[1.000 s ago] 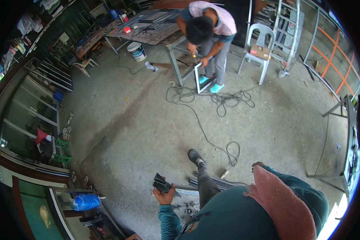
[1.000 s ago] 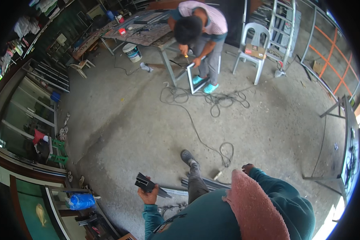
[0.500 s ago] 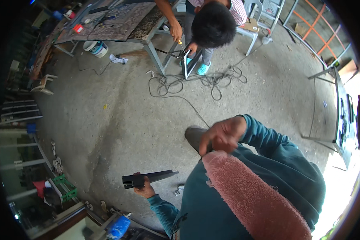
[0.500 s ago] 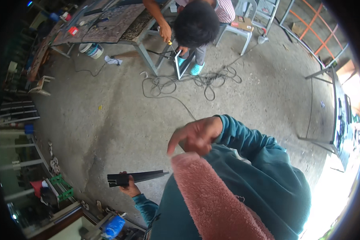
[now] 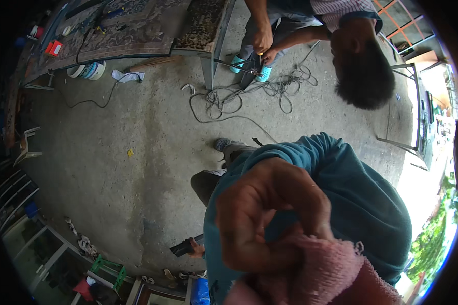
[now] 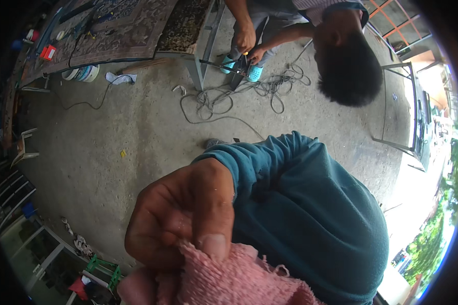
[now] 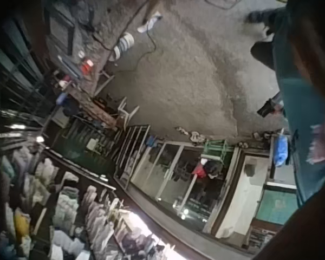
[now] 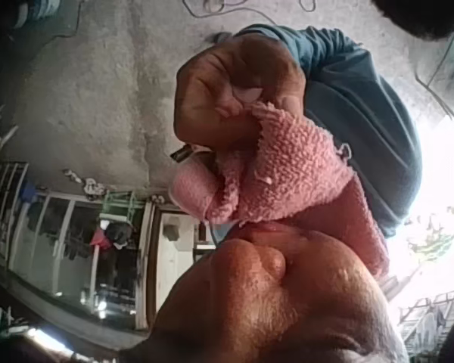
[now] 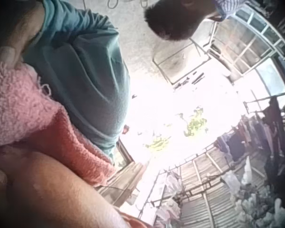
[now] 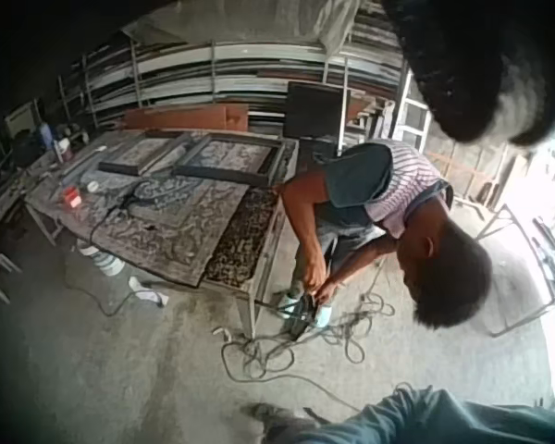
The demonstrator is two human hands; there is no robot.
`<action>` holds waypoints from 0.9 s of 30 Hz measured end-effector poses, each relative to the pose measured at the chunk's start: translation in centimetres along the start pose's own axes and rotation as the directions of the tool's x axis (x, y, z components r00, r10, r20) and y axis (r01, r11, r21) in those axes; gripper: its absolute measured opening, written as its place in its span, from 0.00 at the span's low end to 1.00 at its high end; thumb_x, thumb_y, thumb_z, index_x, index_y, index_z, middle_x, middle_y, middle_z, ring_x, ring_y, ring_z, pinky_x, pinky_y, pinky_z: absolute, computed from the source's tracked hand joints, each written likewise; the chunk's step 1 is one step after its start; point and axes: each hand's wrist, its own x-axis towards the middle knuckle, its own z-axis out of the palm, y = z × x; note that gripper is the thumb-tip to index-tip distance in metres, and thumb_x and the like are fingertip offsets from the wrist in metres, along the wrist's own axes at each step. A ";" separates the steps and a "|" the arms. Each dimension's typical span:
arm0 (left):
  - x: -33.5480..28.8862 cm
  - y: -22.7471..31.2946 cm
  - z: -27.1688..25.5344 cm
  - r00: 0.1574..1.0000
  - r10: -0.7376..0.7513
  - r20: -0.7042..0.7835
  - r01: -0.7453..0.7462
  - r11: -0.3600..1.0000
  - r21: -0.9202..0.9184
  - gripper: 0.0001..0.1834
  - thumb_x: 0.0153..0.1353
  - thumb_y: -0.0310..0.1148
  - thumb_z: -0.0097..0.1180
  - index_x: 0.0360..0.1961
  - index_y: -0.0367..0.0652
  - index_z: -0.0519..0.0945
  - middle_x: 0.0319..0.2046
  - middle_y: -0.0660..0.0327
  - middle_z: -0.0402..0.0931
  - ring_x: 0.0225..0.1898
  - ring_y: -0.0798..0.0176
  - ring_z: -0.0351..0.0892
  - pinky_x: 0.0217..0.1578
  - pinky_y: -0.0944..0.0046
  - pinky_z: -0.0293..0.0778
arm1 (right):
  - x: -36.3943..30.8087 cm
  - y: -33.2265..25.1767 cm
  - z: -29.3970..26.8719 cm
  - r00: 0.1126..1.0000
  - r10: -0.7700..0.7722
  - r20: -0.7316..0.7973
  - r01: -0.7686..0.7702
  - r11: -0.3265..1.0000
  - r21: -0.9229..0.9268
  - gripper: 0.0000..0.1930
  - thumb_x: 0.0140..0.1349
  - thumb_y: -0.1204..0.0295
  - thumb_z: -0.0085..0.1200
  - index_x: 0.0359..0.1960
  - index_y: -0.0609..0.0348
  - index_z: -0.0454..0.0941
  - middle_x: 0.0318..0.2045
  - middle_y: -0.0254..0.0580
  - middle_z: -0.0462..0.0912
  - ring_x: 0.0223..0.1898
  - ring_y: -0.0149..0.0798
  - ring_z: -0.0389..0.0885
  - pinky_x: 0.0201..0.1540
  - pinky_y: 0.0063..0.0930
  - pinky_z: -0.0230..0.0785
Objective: Measuring and cutting metal profiles using a miter saw in a workshop.
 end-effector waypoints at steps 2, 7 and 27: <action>8.2 -5.0 8.4 0.972 0.224 0.074 -0.188 0.924 -0.333 0.18 0.47 0.21 0.63 0.40 0.29 0.73 0.37 0.53 0.76 0.39 0.64 0.77 0.39 0.70 0.73 | 3.6 -3.0 -3.1 0.968 -0.146 0.205 0.164 0.984 -0.071 0.13 0.54 0.76 0.56 0.33 0.74 0.67 0.22 0.38 0.73 0.22 0.25 0.71 0.24 0.18 0.62; 19.5 -11.9 14.0 0.974 0.226 -0.025 -0.210 0.852 -0.480 0.13 0.47 0.17 0.60 0.33 0.27 0.70 0.31 0.54 0.75 0.34 0.70 0.77 0.37 0.79 0.70 | 10.0 -5.3 -11.4 0.927 -0.339 0.162 0.375 0.854 -0.361 0.13 0.54 0.76 0.55 0.33 0.75 0.66 0.20 0.39 0.74 0.21 0.26 0.72 0.24 0.18 0.64; 60.5 -72.3 -66.1 0.496 -0.865 0.075 0.262 0.231 0.937 0.32 0.33 0.41 0.72 0.39 0.32 0.77 0.33 0.49 0.79 0.33 0.45 0.79 0.36 0.51 0.75 | 52.6 -27.9 -53.3 0.911 -0.320 0.260 0.348 0.935 -0.069 0.11 0.56 0.73 0.54 0.37 0.66 0.70 0.30 0.47 0.75 0.28 0.39 0.78 0.28 0.29 0.74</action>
